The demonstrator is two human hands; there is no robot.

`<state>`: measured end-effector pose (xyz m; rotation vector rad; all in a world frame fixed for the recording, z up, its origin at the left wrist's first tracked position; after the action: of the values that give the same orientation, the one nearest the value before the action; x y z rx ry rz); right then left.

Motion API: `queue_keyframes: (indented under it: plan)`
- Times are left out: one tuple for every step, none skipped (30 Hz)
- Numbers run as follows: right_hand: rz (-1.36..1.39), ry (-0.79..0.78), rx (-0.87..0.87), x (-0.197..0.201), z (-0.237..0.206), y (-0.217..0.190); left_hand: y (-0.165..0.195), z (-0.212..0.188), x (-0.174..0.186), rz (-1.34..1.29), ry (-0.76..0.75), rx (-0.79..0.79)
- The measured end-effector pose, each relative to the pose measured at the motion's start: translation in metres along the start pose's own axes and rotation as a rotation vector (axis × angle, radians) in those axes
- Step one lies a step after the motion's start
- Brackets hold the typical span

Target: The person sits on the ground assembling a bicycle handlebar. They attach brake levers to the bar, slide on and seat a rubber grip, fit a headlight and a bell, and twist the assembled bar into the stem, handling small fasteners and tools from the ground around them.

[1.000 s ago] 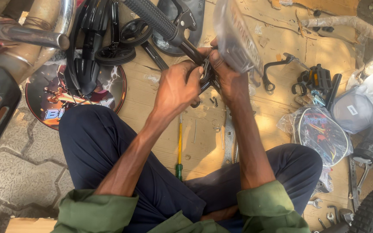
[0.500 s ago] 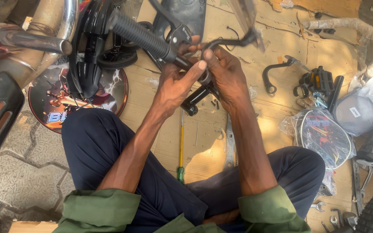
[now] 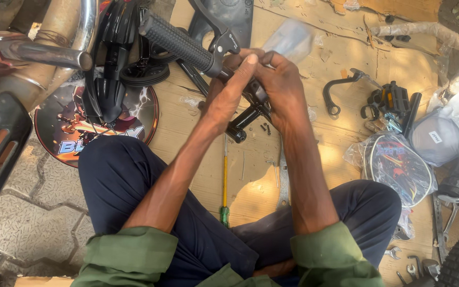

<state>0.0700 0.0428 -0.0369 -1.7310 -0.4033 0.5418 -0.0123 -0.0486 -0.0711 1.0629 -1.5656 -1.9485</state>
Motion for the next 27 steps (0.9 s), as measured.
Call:
queue_keyframes:
  plan:
    - [0.035,0.007,0.024,0.000,-0.005,0.000,-0.002,0.000,-0.002,-0.054,0.027,-0.001]
    - [0.069,0.016,0.045,0.002,-0.011,0.000,-0.004,-0.002,-0.004,-0.107,0.053,0.001]
    - [0.033,0.073,0.054,0.006,-0.018,0.001,-0.005,-0.003,-0.006,-0.160,0.081,0.005]
    - [-0.004,0.128,0.063,0.010,-0.026,0.001,-0.007,-0.004,-0.008,-0.163,0.098,0.010]
    - [-0.038,0.179,0.075,0.014,-0.033,0.001,-0.008,-0.004,-0.009,-0.165,0.116,0.012]
    - [-0.078,0.118,0.199,0.011,-0.042,-0.003,-0.008,-0.004,-0.008,-0.165,0.130,0.011]
    - [-0.121,0.058,0.325,0.009,-0.050,-0.008,-0.007,-0.003,-0.009,-0.187,0.105,0.025]
    - [-0.166,-0.002,0.447,0.007,-0.058,-0.012,-0.007,-0.003,-0.009,-0.209,0.081,0.044]
    - [-0.316,0.076,0.514,0.009,-0.061,-0.015,-0.006,-0.004,-0.009,-0.232,0.055,0.064]
    - [-0.466,0.157,0.582,0.011,-0.064,-0.018,-0.005,-0.005,-0.008,-0.220,0.051,0.053]
    - [-0.615,0.239,0.649,0.013,-0.066,-0.022,-0.003,-0.005,-0.008,-0.208,0.044,0.041]
    - [-0.624,0.235,0.612,0.015,-0.066,-0.022,-0.001,-0.005,-0.008,-0.195,0.039,0.027]
    - [-0.631,0.228,0.577,0.017,-0.063,-0.023,0.000,-0.005,-0.008,-0.207,0.037,0.017]
    - [-0.641,0.219,0.535,0.018,-0.062,-0.022,0.001,-0.006,-0.008,-0.220,0.039,0.013]
    - [-0.591,0.203,0.433,0.021,-0.060,-0.019,0.002,-0.006,-0.009,-0.233,0.042,0.016]
    - [-0.542,0.188,0.336,0.024,-0.056,-0.016,0.002,-0.006,-0.009,-0.179,0.048,0.023]
    - [-0.490,0.173,0.243,0.026,-0.052,-0.013,0.003,-0.004,-0.009,-0.125,0.053,0.024]
    - [-0.531,0.194,0.347,0.027,-0.049,-0.016,0.004,-0.001,-0.008,-0.068,0.057,0.024]
    - [-0.572,0.214,0.445,0.028,-0.048,-0.019,0.005,0.001,-0.006,0.083,0.039,0.021]
    - [-0.613,0.235,0.547,0.029,-0.046,-0.021,0.006,0.006,-0.002,0.233,0.019,0.015]
    - [-0.635,0.219,0.583,0.028,-0.042,-0.022,0.008,0.012,0.002,0.381,-0.002,0.000]
    - [-0.659,0.202,0.612,0.027,-0.040,-0.021,0.010,0.015,0.006,0.465,-0.056,-0.023]
    - [-0.686,0.185,0.632,0.026,-0.039,-0.021,0.011,0.018,0.011,0.547,-0.113,-0.036]
    - [-0.742,0.145,0.740,0.022,-0.040,-0.023,0.011,0.019,0.015,0.626,-0.169,-0.052]
    - [-0.792,0.104,0.855,0.018,-0.041,-0.026,0.017,0.021,0.019,0.711,-0.169,-0.245]
    - [-0.837,0.058,0.967,0.012,-0.044,-0.029,0.023,0.021,0.022,0.796,-0.170,-0.437]
    - [-0.864,0.017,0.929,0.010,-0.042,-0.031,0.027,0.019,0.023,0.877,-0.172,-0.626]
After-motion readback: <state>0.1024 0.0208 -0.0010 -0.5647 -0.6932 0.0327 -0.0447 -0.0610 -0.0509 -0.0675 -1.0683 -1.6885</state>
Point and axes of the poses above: each hand's wrist, its own z-axis towards the middle knuckle, its own x-axis out of the back of the hand, y = z × x, the point moved 4 cm from there along z, towards the middle knuckle, and after that the axes turned 14 degrees about y, right-handed, at the moved point
